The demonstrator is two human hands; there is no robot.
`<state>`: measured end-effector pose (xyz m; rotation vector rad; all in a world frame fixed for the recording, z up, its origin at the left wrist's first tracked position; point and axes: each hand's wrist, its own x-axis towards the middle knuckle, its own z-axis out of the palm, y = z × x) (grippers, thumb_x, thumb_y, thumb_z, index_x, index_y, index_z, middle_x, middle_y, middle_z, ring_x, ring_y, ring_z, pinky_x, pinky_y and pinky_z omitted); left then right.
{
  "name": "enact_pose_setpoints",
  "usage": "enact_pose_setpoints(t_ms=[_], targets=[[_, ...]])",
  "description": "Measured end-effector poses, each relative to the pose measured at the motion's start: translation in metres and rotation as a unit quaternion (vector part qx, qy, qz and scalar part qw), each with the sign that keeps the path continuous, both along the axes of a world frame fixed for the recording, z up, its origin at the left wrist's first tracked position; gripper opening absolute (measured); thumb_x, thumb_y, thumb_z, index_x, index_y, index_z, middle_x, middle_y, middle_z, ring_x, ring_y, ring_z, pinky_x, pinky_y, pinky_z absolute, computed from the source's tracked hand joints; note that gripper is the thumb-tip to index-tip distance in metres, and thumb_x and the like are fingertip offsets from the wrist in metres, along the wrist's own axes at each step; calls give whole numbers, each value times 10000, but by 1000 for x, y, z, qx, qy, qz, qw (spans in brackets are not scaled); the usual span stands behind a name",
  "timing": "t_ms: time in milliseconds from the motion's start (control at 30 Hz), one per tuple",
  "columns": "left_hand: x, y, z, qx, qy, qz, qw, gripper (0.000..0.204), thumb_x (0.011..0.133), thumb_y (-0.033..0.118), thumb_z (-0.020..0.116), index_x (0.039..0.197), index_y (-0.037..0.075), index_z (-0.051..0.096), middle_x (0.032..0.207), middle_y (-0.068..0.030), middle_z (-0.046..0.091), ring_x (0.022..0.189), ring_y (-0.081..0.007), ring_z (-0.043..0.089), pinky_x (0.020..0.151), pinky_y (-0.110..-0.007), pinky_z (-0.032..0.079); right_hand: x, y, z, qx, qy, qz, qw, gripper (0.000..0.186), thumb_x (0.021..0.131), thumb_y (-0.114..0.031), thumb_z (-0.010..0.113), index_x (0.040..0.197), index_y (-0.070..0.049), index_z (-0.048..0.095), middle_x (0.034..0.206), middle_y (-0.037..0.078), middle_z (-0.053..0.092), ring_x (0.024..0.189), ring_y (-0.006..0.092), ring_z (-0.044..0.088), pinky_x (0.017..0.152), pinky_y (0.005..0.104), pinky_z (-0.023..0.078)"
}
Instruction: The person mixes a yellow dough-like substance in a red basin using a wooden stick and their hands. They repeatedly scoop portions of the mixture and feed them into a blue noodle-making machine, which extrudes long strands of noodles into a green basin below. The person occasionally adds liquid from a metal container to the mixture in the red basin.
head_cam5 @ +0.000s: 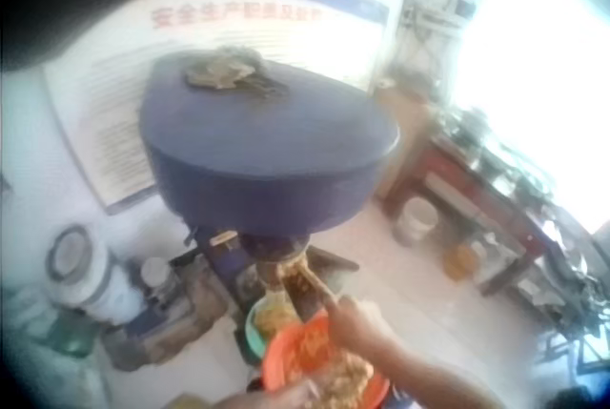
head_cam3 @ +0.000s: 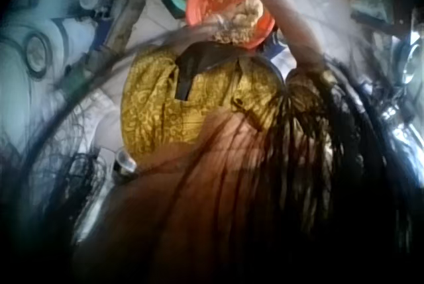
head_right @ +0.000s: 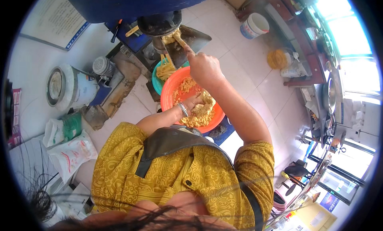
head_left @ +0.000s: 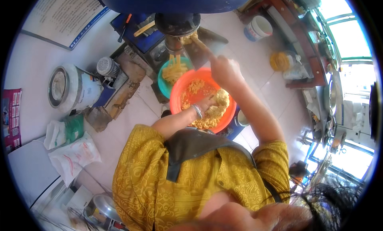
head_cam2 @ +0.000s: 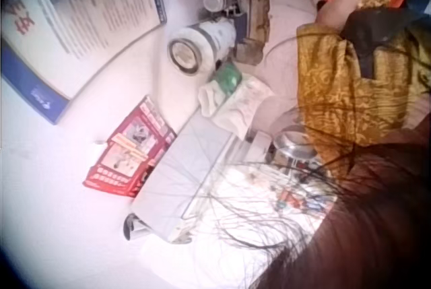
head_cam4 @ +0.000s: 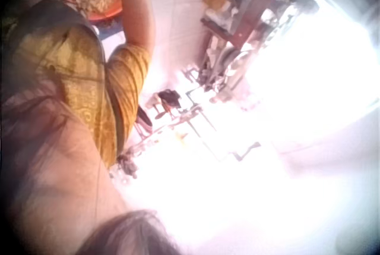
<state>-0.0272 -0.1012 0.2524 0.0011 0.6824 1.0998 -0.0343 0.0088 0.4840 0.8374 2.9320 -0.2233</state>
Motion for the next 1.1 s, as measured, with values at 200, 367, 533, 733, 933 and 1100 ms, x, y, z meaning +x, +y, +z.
enact_pose_setpoints(t_ms=[200,367,533,733,933,1100], targets=[[7,3,-3,17,-2,0,1000,564,801,31,618,1330,103,435,1092,-70,629,908,-205,672,755,-382,580,-8,6,-5,6,-32,9,999,646,798,-47,522,1432,-85,406,800,162,657,751,348,665,662,453,531],[3,3,9,52,-2,-29,998,516,810,52,616,1300,108,465,1086,-59,635,935,-204,663,772,-389,573,-6,6,3,-22,-13,-2,1000,620,811,-51,506,1424,-100,422,782,167,657,761,342,668,664,450,531],[-20,-9,-1,95,-152,-50,982,532,864,244,669,1336,123,455,1132,-52,633,1054,-209,625,865,-422,546,7,9,36,-62,-16,-43,997,593,823,-50,488,1412,-89,429,798,184,663,781,350,667,676,450,529],[-21,-18,3,87,-213,-39,972,686,869,484,651,1412,132,423,1267,-90,602,1094,-259,630,844,-457,570,-14,14,8,-105,0,-63,993,603,814,-45,497,1410,-49,407,811,204,663,815,379,661,703,470,522],[-26,-23,16,117,-251,-72,958,651,858,440,672,1392,136,457,1219,-94,631,1069,-236,643,724,-498,592,-22,8,-2,-107,8,-57,993,658,826,-8,464,1453,-147,321,802,215,655,777,392,644,687,473,497],[-22,-24,16,31,-175,-76,981,538,851,193,612,1368,216,463,1223,-42,607,1065,-198,624,648,-414,600,-27,9,-6,-104,3,-36,994,653,823,-25,493,1447,-121,326,828,196,675,783,375,662,689,458,517]])
